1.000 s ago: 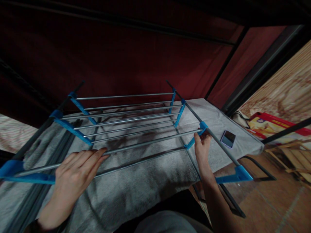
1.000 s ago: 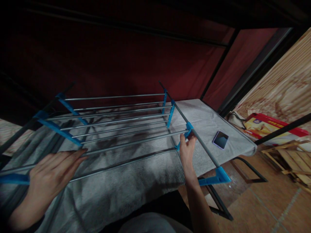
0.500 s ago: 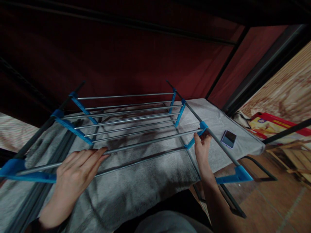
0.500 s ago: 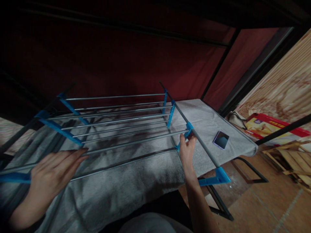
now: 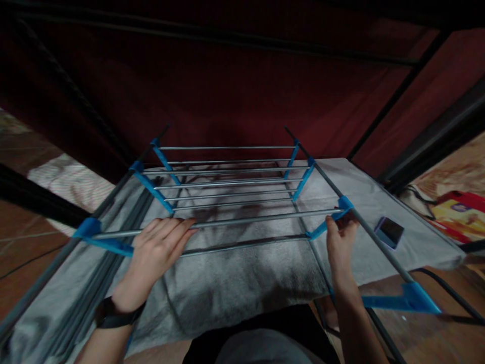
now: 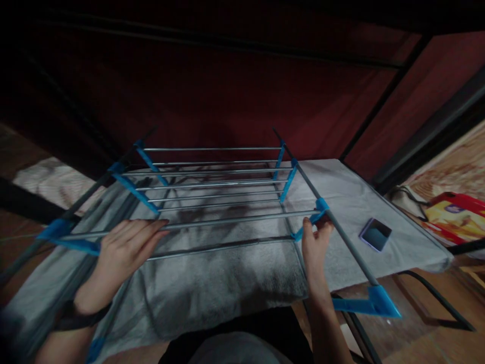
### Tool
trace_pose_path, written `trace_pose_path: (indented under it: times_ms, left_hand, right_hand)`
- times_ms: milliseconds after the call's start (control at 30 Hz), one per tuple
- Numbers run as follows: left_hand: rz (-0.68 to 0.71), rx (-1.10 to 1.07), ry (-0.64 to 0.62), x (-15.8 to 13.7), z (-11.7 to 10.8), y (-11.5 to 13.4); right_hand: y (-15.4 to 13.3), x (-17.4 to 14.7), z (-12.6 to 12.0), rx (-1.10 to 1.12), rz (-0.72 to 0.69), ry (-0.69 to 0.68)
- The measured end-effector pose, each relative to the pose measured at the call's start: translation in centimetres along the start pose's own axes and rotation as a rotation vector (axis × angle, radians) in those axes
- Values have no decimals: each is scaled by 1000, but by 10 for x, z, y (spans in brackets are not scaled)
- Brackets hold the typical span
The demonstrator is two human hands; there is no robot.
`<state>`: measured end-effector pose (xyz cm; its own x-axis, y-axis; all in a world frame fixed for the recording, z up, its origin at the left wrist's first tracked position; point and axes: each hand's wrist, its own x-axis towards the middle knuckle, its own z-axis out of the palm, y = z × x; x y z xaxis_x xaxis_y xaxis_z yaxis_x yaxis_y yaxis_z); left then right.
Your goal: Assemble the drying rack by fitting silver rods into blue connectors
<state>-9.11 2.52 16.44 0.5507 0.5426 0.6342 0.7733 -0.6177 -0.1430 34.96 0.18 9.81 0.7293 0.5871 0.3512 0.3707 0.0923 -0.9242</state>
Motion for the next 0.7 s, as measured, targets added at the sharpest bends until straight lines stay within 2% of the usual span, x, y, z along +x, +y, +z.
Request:
trace_pose_path:
  times_ms: [267,567,700]
  left_hand:
    - [-91,-23,-58,-3,-6,6]
    - [-43,13,-13,-2,-7,8]
    - [-51,22,-31,-5,-6,7]
  right_hand:
    - [17,14,-3,84,-43,-26]
    - [13,13,-2,87,-39,36]
    - [12,15,-2,86,-22,39]
